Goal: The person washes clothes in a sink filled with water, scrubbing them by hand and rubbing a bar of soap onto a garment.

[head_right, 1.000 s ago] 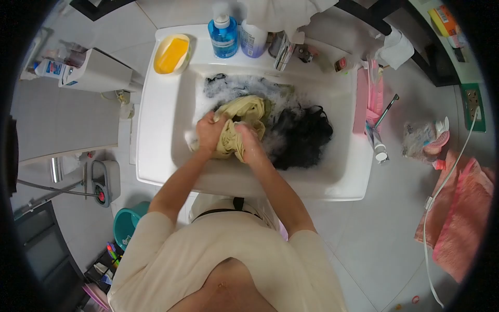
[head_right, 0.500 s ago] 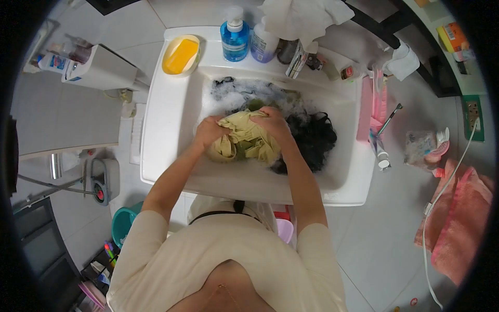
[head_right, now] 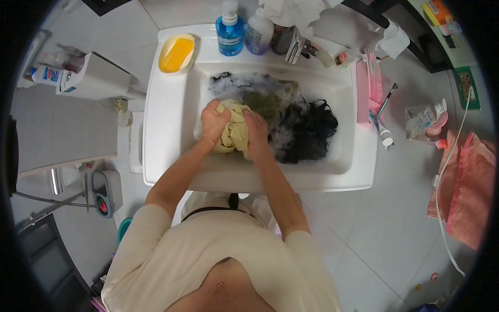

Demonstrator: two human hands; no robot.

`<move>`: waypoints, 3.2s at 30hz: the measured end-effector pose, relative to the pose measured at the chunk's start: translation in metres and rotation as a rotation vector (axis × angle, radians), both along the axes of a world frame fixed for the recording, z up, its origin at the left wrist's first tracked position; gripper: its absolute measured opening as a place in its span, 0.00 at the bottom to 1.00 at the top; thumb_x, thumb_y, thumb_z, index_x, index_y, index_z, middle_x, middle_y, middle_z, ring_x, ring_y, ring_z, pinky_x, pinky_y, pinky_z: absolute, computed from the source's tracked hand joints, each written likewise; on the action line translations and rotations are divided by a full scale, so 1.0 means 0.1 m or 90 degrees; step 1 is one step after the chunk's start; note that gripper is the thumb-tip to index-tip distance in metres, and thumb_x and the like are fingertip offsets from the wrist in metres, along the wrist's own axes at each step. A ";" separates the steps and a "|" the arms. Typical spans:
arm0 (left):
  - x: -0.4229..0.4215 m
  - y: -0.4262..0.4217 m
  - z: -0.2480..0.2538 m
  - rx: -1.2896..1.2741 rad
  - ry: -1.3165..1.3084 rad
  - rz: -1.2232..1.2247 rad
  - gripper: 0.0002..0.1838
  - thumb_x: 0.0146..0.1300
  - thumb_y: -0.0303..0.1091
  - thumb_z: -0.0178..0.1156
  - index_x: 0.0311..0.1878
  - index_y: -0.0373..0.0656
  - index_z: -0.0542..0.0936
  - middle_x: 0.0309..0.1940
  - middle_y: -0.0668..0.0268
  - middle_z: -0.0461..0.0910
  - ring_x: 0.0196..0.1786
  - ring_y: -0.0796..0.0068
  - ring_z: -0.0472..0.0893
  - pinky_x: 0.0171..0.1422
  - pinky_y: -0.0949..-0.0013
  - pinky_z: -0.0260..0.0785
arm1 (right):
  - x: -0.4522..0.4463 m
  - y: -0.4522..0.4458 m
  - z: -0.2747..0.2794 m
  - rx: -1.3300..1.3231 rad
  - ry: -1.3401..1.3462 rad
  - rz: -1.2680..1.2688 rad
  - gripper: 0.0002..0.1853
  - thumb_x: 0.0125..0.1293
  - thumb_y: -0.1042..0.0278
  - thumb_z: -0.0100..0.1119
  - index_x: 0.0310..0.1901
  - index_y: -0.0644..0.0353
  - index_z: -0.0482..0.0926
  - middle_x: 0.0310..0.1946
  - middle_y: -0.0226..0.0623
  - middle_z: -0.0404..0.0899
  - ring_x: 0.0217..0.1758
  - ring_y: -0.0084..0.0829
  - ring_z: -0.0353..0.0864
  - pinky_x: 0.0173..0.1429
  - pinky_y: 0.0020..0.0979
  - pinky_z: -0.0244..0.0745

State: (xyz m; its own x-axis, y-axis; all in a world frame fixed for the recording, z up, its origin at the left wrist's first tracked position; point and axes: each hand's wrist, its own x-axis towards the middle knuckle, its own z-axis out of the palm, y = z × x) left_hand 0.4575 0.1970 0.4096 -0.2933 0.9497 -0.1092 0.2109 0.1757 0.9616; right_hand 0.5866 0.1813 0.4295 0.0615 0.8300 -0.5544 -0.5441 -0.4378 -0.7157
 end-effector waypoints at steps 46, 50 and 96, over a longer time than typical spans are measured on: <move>-0.23 -0.16 0.90 -0.076 -0.550 -0.124 0.18 0.60 0.35 0.58 0.51 0.39 0.72 0.43 0.59 0.79 0.42 0.62 0.80 0.49 0.60 0.74 | 0.28 -0.10 0.41 0.134 0.117 0.052 0.17 0.59 0.68 0.57 0.49 0.62 0.73 0.38 0.32 0.77 0.40 0.27 0.76 0.47 0.28 0.73; 0.22 -0.45 1.01 0.075 -0.018 -0.136 0.16 0.57 0.34 0.59 0.48 0.41 0.73 0.38 0.53 0.79 0.38 0.56 0.81 0.42 0.61 0.74 | 0.10 -0.07 0.06 0.328 0.016 -0.005 0.09 0.60 0.64 0.57 0.39 0.57 0.75 0.37 0.31 0.77 0.37 0.27 0.78 0.40 0.29 0.76; 0.20 0.11 0.33 -0.089 -0.334 0.016 0.14 0.62 0.41 0.58 0.26 0.42 0.78 0.20 0.65 0.76 0.25 0.79 0.75 0.31 0.73 0.68 | 0.10 -0.13 0.20 -0.025 0.069 -0.038 0.20 0.59 0.56 0.59 0.44 0.64 0.74 0.39 0.34 0.75 0.42 0.26 0.75 0.44 0.28 0.71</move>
State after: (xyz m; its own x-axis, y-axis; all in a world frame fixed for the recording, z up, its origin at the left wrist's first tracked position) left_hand 0.4770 0.2081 0.4424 -0.1878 0.9094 -0.3712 -0.2972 0.3076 0.9039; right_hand 0.5962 0.1685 0.4497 0.0488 0.8041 -0.5925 -0.6430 -0.4287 -0.6347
